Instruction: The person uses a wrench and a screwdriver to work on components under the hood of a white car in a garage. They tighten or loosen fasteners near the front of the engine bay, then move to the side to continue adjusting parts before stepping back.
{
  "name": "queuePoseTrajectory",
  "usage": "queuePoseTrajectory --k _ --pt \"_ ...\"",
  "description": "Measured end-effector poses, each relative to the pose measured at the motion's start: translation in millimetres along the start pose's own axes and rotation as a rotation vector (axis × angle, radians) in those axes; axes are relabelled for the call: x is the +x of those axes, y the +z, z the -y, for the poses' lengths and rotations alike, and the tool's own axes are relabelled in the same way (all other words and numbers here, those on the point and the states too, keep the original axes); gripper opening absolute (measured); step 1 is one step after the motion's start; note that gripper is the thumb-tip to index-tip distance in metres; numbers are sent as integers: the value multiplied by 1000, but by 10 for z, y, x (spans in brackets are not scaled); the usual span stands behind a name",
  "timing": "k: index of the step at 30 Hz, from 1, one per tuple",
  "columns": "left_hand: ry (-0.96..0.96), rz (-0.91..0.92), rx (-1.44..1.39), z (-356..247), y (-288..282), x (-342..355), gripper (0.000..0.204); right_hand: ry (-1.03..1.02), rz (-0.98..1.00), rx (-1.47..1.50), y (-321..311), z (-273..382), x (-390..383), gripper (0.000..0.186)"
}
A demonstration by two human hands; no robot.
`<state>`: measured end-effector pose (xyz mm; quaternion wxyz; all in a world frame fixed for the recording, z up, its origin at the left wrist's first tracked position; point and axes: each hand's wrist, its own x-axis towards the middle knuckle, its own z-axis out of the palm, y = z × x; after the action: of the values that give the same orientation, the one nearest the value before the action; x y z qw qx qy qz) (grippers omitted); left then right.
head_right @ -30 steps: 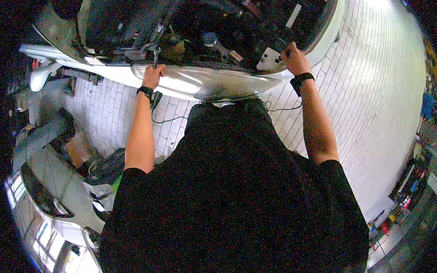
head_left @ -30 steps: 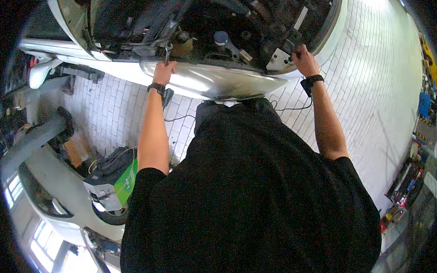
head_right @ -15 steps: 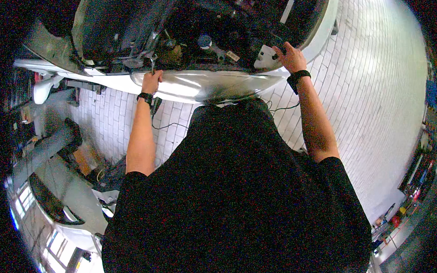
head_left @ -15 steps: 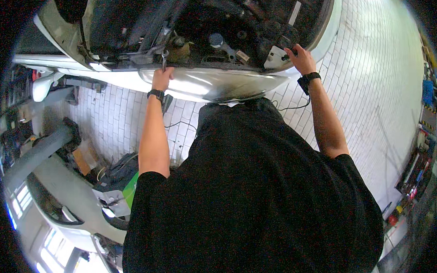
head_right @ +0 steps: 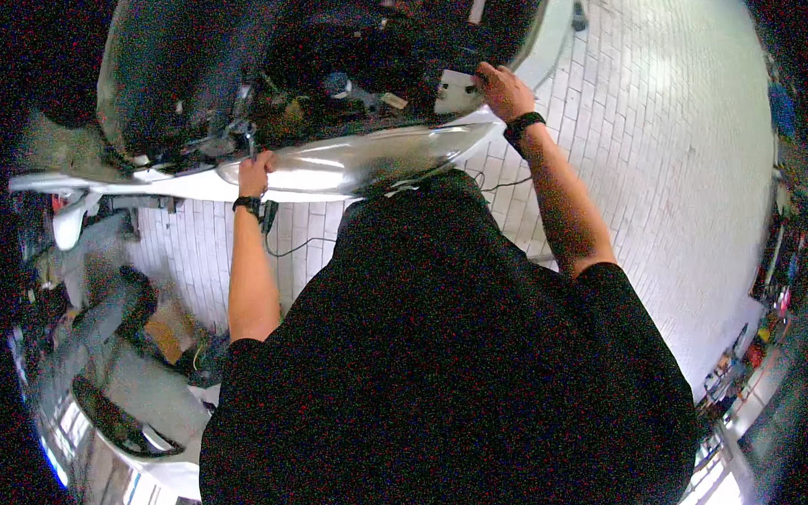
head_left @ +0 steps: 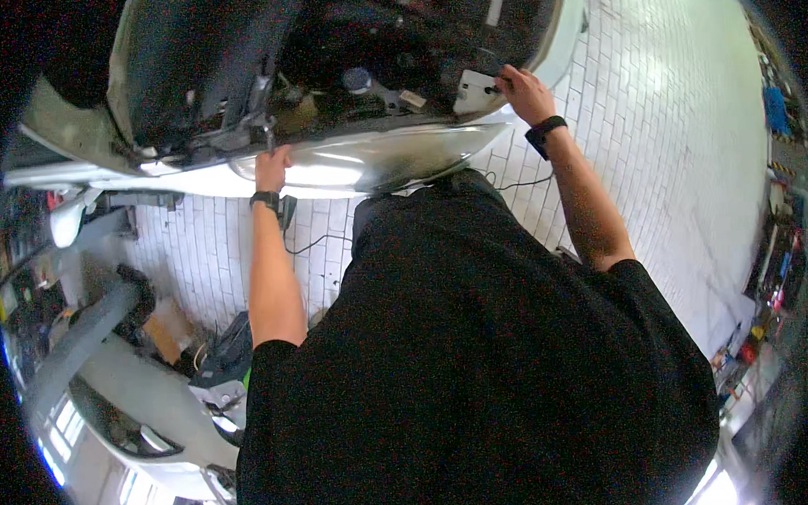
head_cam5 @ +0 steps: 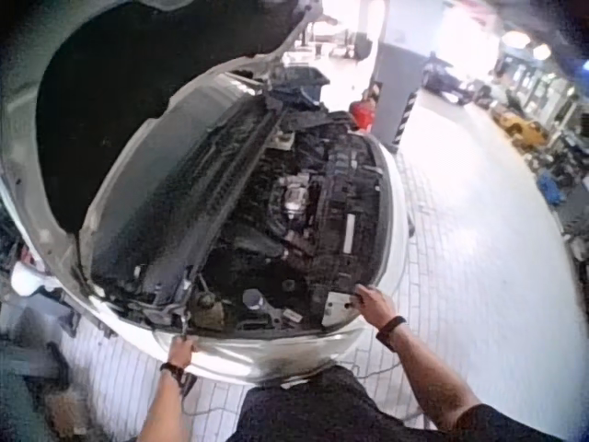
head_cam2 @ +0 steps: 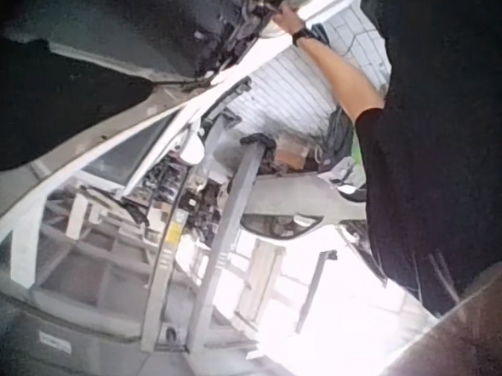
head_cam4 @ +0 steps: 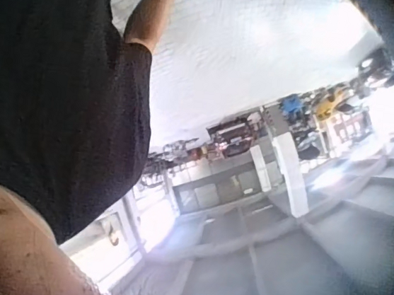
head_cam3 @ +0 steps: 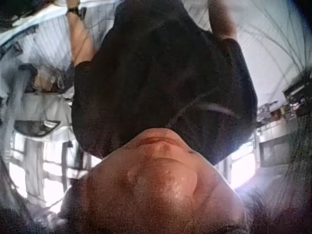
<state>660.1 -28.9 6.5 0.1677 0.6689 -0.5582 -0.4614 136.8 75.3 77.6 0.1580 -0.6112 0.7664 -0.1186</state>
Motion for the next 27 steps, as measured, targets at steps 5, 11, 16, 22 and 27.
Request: queuePoseTrajectory --k 5,11,16,22,27 --pt "88 -19 147 2 6 -15 43 -61 -39 -53 34 17 -34 45" --pt "144 58 422 260 -85 137 21 103 -73 -17 122 -74 77 36" --pt "-160 56 -70 -11 -14 45 30 -222 -181 133 180 -96 -14 32" --pt "-185 -10 -134 -176 4 -113 39 62 -224 197 229 27 -61 34" --pt "-142 -15 -126 -219 27 -153 38 -46 -219 173 215 -34 4 35"
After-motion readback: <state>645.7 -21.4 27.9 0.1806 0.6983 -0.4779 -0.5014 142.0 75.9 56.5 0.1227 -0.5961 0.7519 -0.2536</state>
